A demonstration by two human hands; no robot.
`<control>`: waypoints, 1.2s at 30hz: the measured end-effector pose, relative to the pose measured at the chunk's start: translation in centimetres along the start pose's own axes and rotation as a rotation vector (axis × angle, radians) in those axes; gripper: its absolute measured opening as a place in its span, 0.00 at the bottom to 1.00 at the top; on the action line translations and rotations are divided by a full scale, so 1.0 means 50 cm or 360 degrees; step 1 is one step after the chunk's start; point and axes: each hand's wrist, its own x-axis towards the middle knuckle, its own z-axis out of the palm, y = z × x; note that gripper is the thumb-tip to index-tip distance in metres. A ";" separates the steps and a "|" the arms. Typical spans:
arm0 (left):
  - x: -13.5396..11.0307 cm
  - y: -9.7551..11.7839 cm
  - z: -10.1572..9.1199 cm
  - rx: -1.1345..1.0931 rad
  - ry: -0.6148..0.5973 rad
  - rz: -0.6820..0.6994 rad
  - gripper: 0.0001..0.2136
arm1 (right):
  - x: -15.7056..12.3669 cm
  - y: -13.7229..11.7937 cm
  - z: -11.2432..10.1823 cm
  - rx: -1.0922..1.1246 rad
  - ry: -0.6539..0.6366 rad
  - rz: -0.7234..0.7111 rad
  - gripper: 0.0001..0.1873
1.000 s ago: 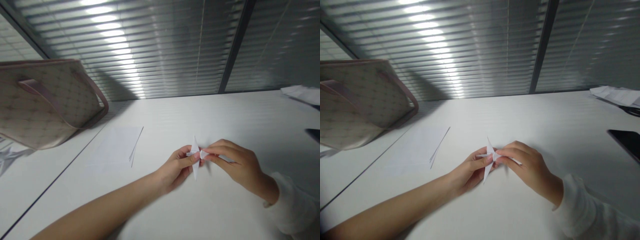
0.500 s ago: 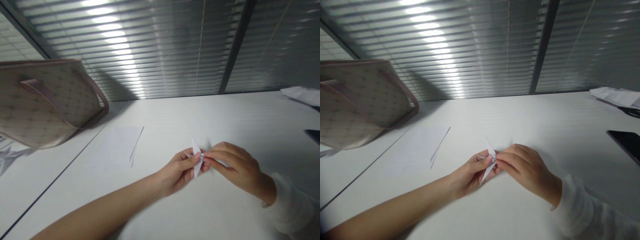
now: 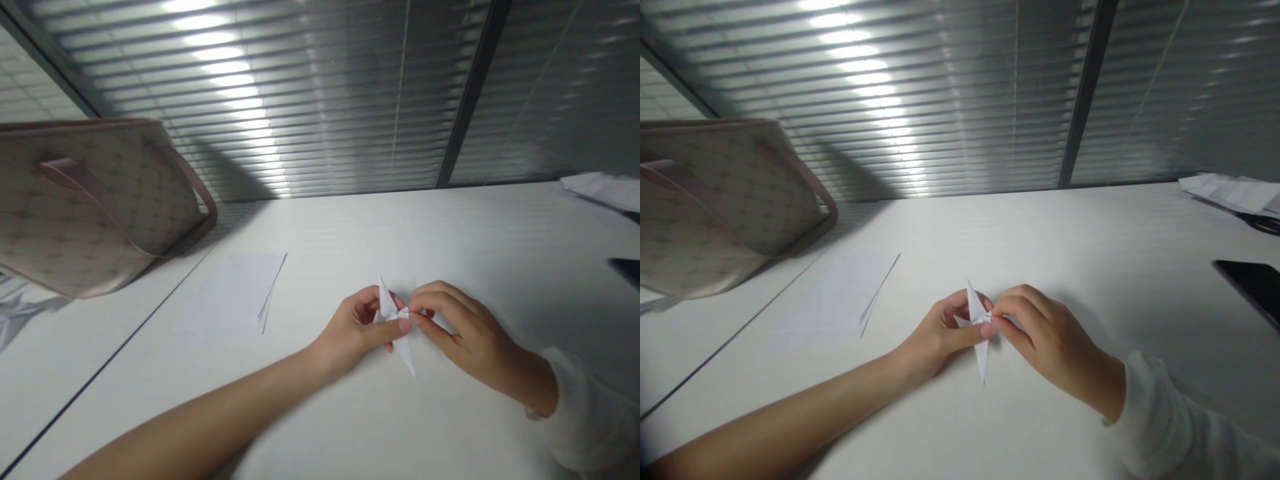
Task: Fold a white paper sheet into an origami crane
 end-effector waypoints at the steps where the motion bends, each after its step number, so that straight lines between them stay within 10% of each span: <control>1: 0.000 0.003 -0.001 0.0058 0.0002 0.0005 0.14 | 0.001 0.000 -0.001 0.0004 -0.0022 0.0010 0.04; 22: 0.006 0.001 -0.003 0.0240 0.0074 0.0025 0.14 | 0.002 -0.012 0.009 0.0683 -0.0264 0.0794 0.03; 36: 0.001 0.011 0.006 0.0402 0.0169 0.0009 0.14 | 0.009 -0.022 -0.006 0.0098 -0.0284 0.0466 0.06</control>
